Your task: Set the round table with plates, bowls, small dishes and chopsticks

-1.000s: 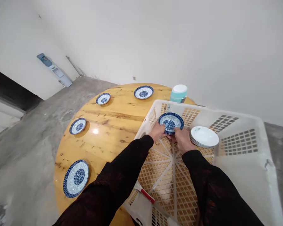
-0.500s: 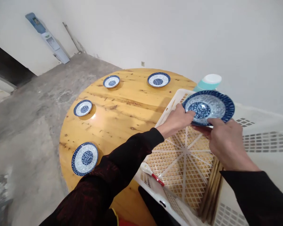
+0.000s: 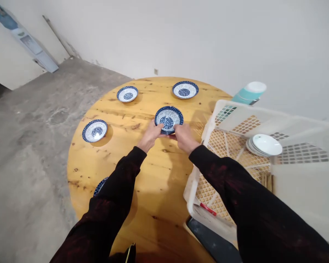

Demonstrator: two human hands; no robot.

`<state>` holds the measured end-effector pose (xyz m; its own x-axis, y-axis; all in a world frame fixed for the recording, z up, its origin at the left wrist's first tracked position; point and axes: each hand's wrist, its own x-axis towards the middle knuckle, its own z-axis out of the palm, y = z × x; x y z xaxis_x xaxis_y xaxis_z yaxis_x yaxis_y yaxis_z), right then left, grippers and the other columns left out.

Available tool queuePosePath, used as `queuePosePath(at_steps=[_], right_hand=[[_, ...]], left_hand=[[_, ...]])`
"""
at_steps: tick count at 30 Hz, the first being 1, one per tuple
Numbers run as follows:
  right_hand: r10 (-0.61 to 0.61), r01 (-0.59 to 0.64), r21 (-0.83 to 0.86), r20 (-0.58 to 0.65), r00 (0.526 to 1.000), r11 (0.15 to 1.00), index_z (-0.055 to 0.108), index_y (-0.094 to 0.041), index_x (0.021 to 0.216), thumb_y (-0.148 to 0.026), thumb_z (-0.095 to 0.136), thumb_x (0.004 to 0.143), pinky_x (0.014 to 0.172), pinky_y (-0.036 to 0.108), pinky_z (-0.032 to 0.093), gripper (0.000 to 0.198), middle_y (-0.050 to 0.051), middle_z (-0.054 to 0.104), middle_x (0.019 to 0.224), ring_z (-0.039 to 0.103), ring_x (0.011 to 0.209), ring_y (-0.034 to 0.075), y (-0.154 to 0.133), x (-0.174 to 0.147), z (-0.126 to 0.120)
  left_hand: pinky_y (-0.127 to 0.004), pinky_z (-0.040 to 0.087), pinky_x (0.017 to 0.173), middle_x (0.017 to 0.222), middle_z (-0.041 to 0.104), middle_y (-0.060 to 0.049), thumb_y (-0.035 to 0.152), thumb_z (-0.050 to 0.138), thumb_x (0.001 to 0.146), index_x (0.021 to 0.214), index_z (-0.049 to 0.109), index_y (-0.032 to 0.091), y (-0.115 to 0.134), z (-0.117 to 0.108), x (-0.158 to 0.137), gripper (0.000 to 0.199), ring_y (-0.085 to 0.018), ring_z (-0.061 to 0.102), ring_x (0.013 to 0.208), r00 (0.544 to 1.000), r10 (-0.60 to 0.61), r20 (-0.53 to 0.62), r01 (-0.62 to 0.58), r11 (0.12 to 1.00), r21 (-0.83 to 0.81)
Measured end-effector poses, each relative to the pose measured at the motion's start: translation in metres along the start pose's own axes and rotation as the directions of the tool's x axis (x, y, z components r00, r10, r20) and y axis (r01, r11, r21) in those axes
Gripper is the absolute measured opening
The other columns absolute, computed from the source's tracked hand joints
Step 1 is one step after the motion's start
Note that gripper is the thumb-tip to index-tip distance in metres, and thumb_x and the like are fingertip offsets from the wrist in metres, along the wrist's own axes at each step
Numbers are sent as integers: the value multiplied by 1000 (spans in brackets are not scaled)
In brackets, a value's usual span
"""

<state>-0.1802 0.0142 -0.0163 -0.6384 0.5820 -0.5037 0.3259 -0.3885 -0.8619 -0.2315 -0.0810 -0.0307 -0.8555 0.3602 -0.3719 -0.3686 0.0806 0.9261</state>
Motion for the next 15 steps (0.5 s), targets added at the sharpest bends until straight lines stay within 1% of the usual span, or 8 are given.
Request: queuePosePath(at_steps=[3, 7, 11, 15], right_hand=[[82, -83, -27, -33, 996, 996, 53, -20, 82, 0, 54, 80, 53, 27, 60, 21, -1, 61, 62, 59, 52, 13, 22, 14, 20], [121, -126, -68, -70, 990, 990, 55, -21, 83, 1, 55, 78, 50, 25, 58, 22, -1, 62, 63, 60, 52, 13, 44, 33, 32], [140, -147, -87, -77, 987, 985, 55, -18, 86, 1, 53, 78, 49, 26, 59, 21, -1, 60, 63, 60, 52, 13, 56, 51, 41], [144, -150, -78, -70, 987, 986, 54, -17, 85, 2, 52, 79, 51, 27, 60, 21, 0, 62, 67, 62, 54, 13, 60, 62, 52]], left_hand=[[-38, 61, 80, 124, 66, -15, 16, 55, 87, 120, 53, 17, -20, -20, 11, 33, -26, 68, 105, 998, -68, -7, 68, 998, -1], [-39, 61, 84, 125, 66, -15, 17, 53, 88, 118, 53, 19, -44, -31, 27, 30, -25, 68, 105, 990, -139, -6, 139, 990, -3], [-36, 61, 83, 122, 67, -12, 19, 54, 88, 116, 53, 19, -60, -39, 45, 28, -23, 68, 104, 988, -156, -23, 156, 988, -15], [-38, 61, 83, 117, 68, -12, 21, 58, 86, 113, 56, 19, -65, -47, 61, 27, -23, 68, 101, 990, -133, -50, 132, 991, -14]])
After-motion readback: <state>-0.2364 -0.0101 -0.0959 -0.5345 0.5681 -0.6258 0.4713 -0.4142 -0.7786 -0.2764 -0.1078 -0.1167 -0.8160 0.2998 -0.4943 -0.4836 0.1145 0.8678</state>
